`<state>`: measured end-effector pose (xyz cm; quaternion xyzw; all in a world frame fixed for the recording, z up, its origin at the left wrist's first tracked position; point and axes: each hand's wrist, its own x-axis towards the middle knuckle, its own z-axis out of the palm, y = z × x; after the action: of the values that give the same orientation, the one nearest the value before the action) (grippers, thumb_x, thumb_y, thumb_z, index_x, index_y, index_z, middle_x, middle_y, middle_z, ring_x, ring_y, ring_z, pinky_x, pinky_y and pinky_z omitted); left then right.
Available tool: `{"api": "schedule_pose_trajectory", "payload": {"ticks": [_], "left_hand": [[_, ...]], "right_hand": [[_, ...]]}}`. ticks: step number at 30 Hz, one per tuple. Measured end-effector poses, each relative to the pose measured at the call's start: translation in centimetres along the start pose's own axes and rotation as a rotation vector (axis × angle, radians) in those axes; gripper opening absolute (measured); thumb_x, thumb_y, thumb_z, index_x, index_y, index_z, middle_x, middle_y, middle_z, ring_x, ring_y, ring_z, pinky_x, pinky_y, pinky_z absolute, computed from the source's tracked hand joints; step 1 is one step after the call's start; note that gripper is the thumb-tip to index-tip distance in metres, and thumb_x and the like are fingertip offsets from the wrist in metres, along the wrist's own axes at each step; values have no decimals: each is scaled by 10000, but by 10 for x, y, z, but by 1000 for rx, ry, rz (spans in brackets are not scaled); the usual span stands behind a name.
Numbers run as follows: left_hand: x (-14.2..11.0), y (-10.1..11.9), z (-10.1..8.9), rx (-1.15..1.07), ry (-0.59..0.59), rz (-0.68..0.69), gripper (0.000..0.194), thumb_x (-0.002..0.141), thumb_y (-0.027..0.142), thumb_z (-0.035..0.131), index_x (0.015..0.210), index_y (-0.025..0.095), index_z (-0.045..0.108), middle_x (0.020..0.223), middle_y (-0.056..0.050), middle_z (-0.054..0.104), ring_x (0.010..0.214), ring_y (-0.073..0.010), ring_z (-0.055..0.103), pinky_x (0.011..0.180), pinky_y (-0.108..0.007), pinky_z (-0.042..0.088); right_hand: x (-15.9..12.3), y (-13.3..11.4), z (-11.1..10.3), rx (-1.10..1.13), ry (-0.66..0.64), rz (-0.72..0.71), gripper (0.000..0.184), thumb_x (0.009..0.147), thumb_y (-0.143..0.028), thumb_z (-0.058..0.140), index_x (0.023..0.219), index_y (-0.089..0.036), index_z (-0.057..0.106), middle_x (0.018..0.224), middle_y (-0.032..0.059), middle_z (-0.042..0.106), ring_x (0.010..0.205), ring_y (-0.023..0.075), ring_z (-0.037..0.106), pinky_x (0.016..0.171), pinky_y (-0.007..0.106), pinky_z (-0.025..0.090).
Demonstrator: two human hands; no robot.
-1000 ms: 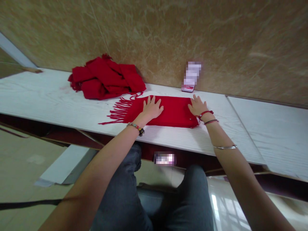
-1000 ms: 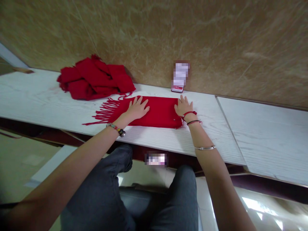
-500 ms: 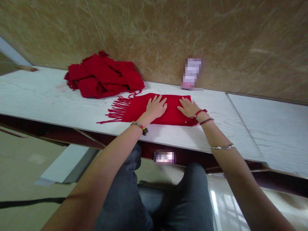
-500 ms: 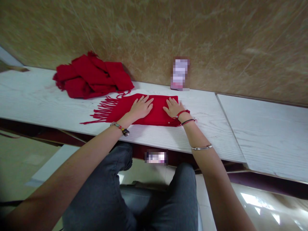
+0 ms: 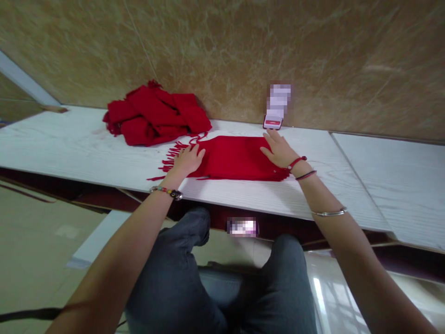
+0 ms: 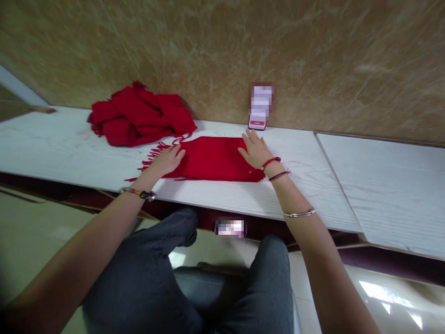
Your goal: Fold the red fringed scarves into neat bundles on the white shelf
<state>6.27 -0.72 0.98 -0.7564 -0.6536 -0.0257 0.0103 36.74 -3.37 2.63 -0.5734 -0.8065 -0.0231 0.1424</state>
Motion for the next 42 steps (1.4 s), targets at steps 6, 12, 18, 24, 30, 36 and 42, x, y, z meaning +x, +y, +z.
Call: {"api": "schedule_pose_trajectory", "payload": {"ticks": [6,12,18,24,30,36,42], "left_hand": [[-18,-16,1,-27,34,-163,605,923,483,265,1410,135,356,1462,-198,315,1333,-391,294,1023,-573,291],[-21,-9,-8,-3,32,-117,615,907,480,333,1428,154,320,1479,-187,280,1357,-398,235,1041,-574,266],[-20,-4,-8,12,-68,17,504,934,307,329,1407,135,352,1460,-179,328,1338,-316,317,1048,-498,307],[-24,12,-14,-57,137,220,458,914,203,362,1345,63,429,1404,-176,413,1303,-257,386,1078,-390,313],[-34,42,-15,-80,39,471,522,957,359,319,1361,37,398,1441,-170,369,1345,-233,327,1109,-336,261],[-36,47,-7,-72,-100,464,601,958,399,290,1429,28,250,1506,-188,202,1404,-249,126,1131,-363,196],[-40,49,-12,-77,-132,408,667,942,467,307,1448,42,210,1520,-194,134,1401,-275,117,1129,-363,191]], "right_hand": [[-2,-34,11,49,-269,-245,601,910,-468,340,1420,-150,347,1499,132,281,1380,284,237,1092,513,255],[-3,-34,10,22,-344,-239,598,922,-461,335,1423,-133,341,1498,139,274,1380,272,241,1102,498,235],[-3,-35,9,28,-337,-233,583,919,-460,350,1416,-155,355,1497,124,289,1376,266,252,1102,493,238],[-2,-26,10,15,-190,-29,585,891,-440,408,1388,-133,386,1469,169,330,1355,327,277,1055,557,277],[-1,2,-7,144,-142,372,677,795,-388,558,1358,-63,369,1227,234,552,1104,334,549,936,490,424],[-2,8,-16,488,-44,447,615,705,-220,630,1280,-127,432,1190,129,595,1043,242,584,905,394,467],[1,14,-2,905,-26,525,719,640,-138,626,1315,-160,379,1099,81,638,908,208,633,774,380,537]]}}
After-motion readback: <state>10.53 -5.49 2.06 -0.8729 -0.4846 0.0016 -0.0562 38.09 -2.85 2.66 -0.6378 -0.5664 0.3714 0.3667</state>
